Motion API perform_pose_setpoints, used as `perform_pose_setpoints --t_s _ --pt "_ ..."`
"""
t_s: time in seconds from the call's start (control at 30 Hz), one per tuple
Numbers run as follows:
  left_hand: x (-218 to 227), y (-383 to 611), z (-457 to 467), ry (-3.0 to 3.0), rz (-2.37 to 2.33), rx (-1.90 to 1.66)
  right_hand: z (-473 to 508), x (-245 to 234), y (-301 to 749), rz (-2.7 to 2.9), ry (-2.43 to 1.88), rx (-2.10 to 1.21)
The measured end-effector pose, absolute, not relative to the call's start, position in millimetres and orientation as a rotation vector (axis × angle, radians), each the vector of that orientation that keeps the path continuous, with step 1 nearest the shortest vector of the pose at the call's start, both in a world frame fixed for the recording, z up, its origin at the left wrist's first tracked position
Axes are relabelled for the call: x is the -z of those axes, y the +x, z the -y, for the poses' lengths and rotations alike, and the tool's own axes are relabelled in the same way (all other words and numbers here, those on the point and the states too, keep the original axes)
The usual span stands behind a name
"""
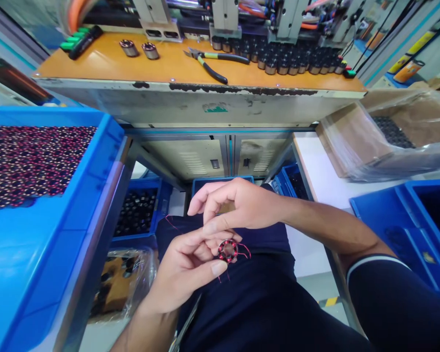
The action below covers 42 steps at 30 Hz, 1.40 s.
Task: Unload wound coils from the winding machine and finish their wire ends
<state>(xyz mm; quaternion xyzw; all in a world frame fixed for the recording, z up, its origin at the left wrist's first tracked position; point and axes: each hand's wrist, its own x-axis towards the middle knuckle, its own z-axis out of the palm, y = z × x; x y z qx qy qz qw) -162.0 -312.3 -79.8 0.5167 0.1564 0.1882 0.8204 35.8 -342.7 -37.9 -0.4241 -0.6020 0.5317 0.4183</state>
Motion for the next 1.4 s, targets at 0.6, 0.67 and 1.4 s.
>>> perform_pose_setpoints --t_s 0.6,0.67,1.4 --pt "84.5 -163.1 310.3 1.292 -0.375 -0.706 395.3 14.7 27.9 1.077 -1.416 -1.254" --pt "83.6 -164.6 310.3 1.349 -0.389 -0.704 394.6 12.5 26.4 1.098 -1.445 -1.339" --pt "88.7 -166.7 312.2 1.259 -0.205 -0.748 408.4 5.8 10.6 1.156 -1.324 -1.359"
